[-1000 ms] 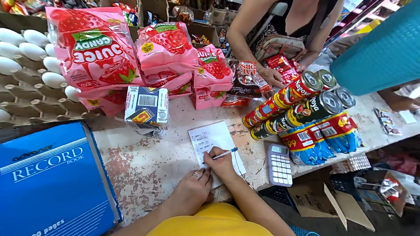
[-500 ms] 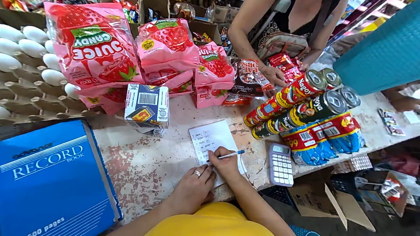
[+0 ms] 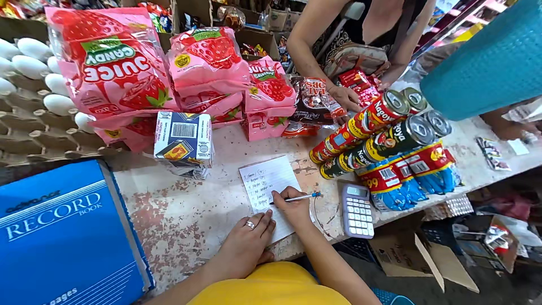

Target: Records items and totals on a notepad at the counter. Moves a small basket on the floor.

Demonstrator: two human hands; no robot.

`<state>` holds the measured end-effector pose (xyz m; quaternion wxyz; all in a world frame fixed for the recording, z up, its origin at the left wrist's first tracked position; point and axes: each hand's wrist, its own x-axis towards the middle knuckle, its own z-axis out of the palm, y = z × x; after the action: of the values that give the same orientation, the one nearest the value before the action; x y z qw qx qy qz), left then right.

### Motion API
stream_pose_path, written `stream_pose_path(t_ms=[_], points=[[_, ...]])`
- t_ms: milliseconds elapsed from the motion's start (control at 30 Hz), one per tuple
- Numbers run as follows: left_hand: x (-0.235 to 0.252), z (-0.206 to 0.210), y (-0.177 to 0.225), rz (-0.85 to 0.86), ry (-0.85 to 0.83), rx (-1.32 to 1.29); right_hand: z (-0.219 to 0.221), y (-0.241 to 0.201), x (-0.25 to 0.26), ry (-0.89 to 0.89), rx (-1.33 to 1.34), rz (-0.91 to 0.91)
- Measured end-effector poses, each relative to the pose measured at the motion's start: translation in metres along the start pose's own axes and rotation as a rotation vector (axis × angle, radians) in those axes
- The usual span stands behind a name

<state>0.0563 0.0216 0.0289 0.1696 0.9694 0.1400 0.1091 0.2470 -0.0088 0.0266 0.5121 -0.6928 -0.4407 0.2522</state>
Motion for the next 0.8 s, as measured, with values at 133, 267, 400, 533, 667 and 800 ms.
stream_pose_path(t_ms=[133, 267, 400, 533, 667, 800], points=[[0.0004, 0.0013, -0.0008, 0.0, 0.008, 0.008, -0.0014, 0.001, -0.0001, -0.024, 0.011, -0.019], [0.0003, 0.0018, -0.0008, 0.002, 0.013, 0.029, -0.0006, 0.0004, 0.0011, -0.016, 0.022, -0.026], [0.0011, 0.0001, -0.0007, -0.001, -0.014, 0.027, -0.002, -0.0021, 0.0019, -0.015, 0.007, 0.002], [0.0003, 0.0019, -0.0015, 0.001, -0.004, 0.039, -0.0018, -0.0007, 0.0007, -0.003, 0.011, -0.013], [0.0003, 0.002, -0.001, 0.004, -0.001, 0.059, -0.0021, -0.0028, 0.0024, 0.015, 0.022, -0.002], [0.0004, 0.0032, -0.0014, 0.006, 0.007, 0.065, -0.0022, -0.0027, 0.0024, 0.018, 0.008, 0.005]])
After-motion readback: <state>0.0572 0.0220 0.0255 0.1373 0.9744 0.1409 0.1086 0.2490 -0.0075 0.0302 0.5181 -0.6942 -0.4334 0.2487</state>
